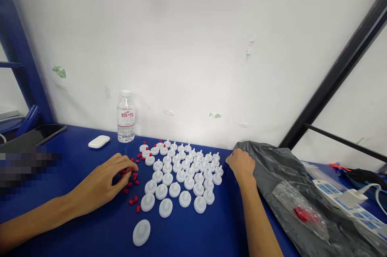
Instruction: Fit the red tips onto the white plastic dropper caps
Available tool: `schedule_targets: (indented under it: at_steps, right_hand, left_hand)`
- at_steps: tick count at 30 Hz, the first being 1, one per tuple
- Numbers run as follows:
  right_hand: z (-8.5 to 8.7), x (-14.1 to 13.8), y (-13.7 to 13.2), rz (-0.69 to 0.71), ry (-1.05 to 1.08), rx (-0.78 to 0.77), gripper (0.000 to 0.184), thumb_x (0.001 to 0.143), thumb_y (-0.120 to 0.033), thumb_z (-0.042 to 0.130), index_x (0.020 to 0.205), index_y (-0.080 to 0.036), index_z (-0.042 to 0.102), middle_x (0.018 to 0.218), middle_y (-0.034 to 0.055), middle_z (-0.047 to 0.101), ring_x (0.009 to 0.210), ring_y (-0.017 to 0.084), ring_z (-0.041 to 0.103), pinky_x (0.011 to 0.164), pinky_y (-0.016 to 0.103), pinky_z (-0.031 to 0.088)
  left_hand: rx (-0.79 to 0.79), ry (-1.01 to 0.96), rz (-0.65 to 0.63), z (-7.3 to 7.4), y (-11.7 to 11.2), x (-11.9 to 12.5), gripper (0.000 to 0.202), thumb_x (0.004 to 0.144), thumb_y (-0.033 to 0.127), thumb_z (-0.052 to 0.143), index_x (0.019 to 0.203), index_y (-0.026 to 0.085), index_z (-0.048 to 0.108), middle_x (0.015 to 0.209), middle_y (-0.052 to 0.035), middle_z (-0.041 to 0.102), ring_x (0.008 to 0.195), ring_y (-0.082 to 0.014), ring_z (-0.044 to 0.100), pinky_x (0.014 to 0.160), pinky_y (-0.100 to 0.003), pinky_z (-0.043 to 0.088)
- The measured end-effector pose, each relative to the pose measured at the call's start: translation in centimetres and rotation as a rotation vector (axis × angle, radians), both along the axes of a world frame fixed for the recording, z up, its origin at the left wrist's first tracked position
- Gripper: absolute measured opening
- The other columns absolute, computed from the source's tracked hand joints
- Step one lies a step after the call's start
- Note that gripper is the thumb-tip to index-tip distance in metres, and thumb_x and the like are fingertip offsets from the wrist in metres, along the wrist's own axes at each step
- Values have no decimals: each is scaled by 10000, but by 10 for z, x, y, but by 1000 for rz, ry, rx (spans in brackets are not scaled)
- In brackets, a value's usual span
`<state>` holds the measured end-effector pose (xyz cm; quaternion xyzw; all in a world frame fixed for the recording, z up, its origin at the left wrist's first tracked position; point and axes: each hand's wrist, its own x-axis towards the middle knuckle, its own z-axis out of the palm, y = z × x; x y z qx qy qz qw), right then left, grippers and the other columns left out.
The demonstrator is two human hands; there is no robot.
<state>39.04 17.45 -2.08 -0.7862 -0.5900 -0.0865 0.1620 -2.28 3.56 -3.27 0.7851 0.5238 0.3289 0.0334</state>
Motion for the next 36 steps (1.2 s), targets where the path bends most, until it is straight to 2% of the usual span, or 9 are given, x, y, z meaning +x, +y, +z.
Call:
schedule_targets:
  at_steps: [6,11,14,18,21,24,26,32,36]
  right_hand:
    - [2,-9,0,51,-18,-44,373,855,-432,527,867,-165,787,850,212,741,848,377,719,695,421,499]
    - [9,-22,-7,53,-59,47,477,945,-426,422,826,-117,765,763,233,717,746,343,716,668,402,481]
    - [19,-37,-13,106,-106,154,529,994,-408,344,822,-113,748,781,237,714,784,331,706,742,412,462]
    - [30,-71,-24,357,-146,262,495,1030,-414,327,824,-176,709,865,119,735,887,238,677,937,361,397]
    - [30,-104,-37,696,-89,353,414,1040,-364,334,957,-181,696,935,89,724,932,232,646,950,378,390]
    - [25,-135,-52,957,-15,227,404,1056,-368,301,1161,-233,666,1176,69,682,1135,218,583,1011,376,379]
    - [20,-152,-58,1025,26,135,446,1067,-385,252,1233,-268,648,1286,54,639,1264,213,515,1078,394,342]
    - [7,-181,-50,1023,34,-82,528,1066,-423,179,1410,-253,541,1468,64,520,1423,240,374,1184,477,231]
    - [6,-185,-44,1037,9,-69,487,1065,-320,210,1364,-214,578,1431,61,559,1431,238,363,1184,506,227]
  left_hand:
    - [6,-4,-13,-3,0,2,268,967,289,414,869,243,659,859,-27,653,849,-205,552,665,-282,444]
    - [-28,25,-9,-2,1,0,257,979,295,414,924,241,659,930,-33,654,902,-214,549,693,-290,448]
    - [-72,40,-11,-1,2,-3,238,982,291,419,982,252,654,998,-29,651,946,-216,552,724,-293,458]
    - [-88,31,-5,0,3,-6,226,981,282,424,1002,254,647,1018,-25,645,973,-214,558,782,-303,463]
    - [-106,19,6,1,2,-6,234,985,291,411,991,253,641,1019,-22,641,983,-216,552,800,-312,461]
    - [-121,-3,-2,4,0,-3,256,992,296,384,969,247,634,1003,-22,639,972,-216,542,822,-327,454]
    - [-119,-30,-8,5,-1,-2,271,995,305,370,948,243,630,985,-22,639,959,-218,537,825,-332,450]
    - [-115,-56,-24,8,-4,1,276,996,298,361,932,241,623,962,-18,636,940,-214,535,833,-342,442]
    - [-104,-67,-56,10,-6,0,264,1000,258,359,937,228,614,964,-17,635,934,-200,535,852,-345,434]
